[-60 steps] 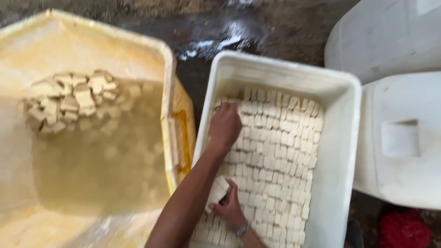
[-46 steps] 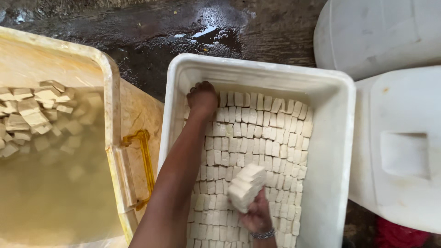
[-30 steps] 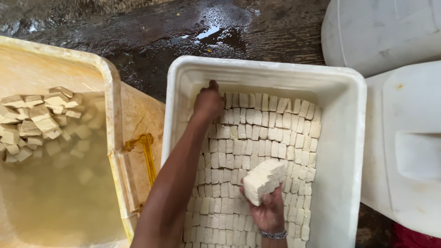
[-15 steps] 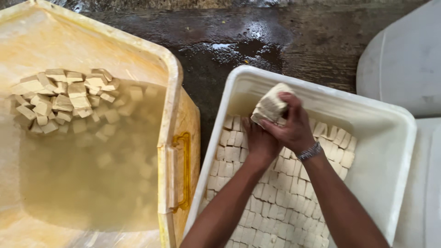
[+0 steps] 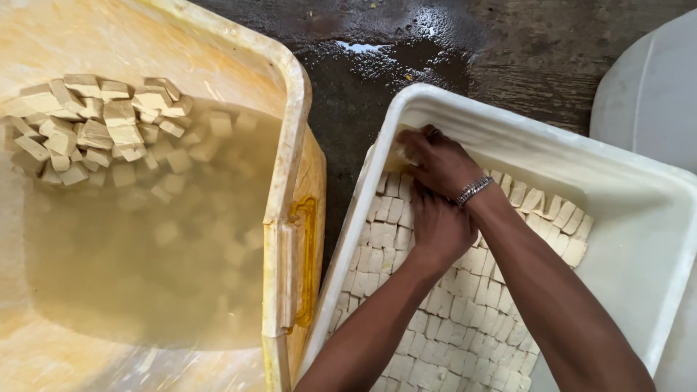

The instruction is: The person sits on the floor and transfers tofu cubes by hand from a large water-filled bin into a white plastic crate, arranging the cubes in neat rows and pressing them into place. They repeatedly scoop handfuls of tofu from the water bin and fill gaps in the crate.

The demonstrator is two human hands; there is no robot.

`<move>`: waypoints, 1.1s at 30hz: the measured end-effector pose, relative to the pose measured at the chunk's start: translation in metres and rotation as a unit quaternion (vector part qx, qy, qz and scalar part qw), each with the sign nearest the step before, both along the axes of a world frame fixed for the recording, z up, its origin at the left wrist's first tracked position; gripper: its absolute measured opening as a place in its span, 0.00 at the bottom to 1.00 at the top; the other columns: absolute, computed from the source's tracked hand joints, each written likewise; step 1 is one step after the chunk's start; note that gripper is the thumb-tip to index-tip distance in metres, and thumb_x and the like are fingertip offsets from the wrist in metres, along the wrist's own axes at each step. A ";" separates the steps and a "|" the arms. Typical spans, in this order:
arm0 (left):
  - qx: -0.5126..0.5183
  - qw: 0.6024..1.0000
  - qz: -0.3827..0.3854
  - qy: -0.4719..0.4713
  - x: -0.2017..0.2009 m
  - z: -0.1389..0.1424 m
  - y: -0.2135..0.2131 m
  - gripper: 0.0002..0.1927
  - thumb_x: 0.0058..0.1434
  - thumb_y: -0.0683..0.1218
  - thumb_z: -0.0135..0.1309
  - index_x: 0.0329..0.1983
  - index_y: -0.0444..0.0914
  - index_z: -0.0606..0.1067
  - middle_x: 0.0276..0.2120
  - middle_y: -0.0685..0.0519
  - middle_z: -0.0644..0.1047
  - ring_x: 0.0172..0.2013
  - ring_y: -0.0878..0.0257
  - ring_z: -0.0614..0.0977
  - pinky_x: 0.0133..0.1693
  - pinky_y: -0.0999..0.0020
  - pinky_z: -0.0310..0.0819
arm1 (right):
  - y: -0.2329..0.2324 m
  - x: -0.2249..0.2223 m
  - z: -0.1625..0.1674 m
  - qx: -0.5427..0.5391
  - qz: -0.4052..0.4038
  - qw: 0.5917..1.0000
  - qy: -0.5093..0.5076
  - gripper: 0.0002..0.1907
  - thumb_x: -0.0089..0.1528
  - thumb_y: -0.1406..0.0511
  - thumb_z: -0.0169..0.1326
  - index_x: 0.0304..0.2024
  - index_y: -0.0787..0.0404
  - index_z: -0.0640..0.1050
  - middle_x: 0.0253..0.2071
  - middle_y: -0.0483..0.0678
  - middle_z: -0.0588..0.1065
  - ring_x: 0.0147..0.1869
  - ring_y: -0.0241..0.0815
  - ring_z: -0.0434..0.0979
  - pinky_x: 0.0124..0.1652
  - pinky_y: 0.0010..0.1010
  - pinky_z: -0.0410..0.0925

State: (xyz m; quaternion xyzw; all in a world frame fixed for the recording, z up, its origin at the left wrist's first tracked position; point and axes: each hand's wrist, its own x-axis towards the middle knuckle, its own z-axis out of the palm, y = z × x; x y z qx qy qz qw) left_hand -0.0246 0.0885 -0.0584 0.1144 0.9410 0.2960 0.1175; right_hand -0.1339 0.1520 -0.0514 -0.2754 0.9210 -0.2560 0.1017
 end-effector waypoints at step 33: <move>-0.115 0.986 0.088 -0.085 -0.100 -0.010 -0.043 0.16 0.67 0.43 0.45 0.57 0.35 0.68 0.43 0.36 0.80 0.45 0.39 0.82 0.46 0.42 0.76 | 0.090 0.232 0.019 -0.571 -0.442 0.690 0.051 0.36 0.64 0.74 0.64 0.66 0.56 0.57 0.60 0.48 0.64 0.60 0.36 0.68 0.63 0.34 0.71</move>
